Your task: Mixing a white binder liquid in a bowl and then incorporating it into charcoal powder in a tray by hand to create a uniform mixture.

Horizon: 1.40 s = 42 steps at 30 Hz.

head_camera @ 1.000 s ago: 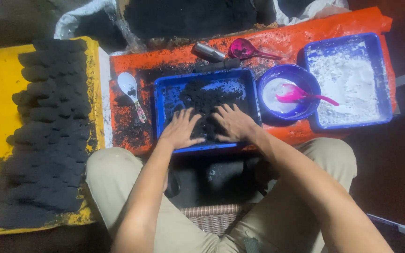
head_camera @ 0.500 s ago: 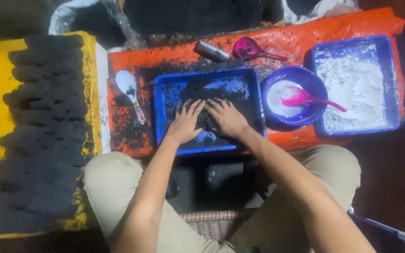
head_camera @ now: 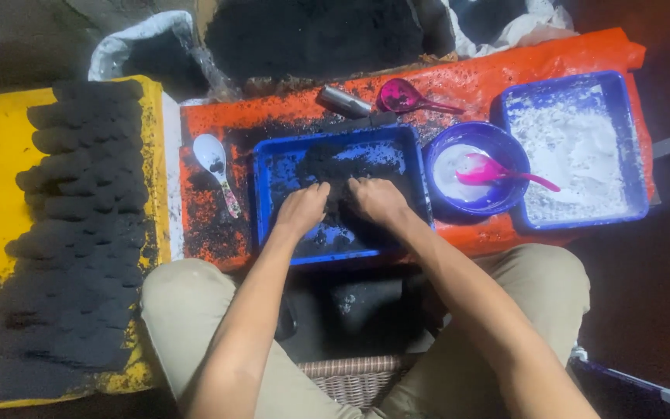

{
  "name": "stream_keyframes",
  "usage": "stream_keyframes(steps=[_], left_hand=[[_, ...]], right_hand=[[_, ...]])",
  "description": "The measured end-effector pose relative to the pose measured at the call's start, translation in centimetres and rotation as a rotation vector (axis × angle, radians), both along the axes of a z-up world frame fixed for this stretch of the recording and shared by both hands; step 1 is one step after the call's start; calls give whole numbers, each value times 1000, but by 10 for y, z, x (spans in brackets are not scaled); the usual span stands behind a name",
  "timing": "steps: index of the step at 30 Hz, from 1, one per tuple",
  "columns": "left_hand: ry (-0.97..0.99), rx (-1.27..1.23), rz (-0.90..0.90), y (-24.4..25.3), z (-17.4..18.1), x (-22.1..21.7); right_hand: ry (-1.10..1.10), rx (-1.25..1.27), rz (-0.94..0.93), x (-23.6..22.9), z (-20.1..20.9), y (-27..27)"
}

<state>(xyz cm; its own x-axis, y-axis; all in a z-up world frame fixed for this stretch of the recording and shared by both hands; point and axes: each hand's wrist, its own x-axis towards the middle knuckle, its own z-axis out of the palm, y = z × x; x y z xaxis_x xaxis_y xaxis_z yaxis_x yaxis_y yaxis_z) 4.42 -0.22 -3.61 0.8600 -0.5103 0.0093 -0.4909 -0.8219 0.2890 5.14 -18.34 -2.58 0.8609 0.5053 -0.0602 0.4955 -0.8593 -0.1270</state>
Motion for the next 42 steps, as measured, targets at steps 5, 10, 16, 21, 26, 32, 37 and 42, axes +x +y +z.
stream_keyframes(steps=[5,10,16,21,26,32,37,42], left_hand=[[99,-51,79,-11,51,-9],[161,-168,193,-16,82,-16],[104,-265,200,-13,77,-10],[-5,-233,272,-13,73,-4],[110,-372,321,-19,99,-4],[203,-358,257,-23,131,-13],[175,-395,233,-17,108,-3],[2,-228,323,-17,81,6]], right_hand=[[190,139,-81,0,33,1],[96,236,-88,2,34,6],[38,294,-200,4,33,5],[252,227,-317,4,73,9],[321,247,-230,10,78,8],[193,375,-205,9,86,11],[-98,398,-228,20,43,2],[-9,386,-326,20,41,1]])
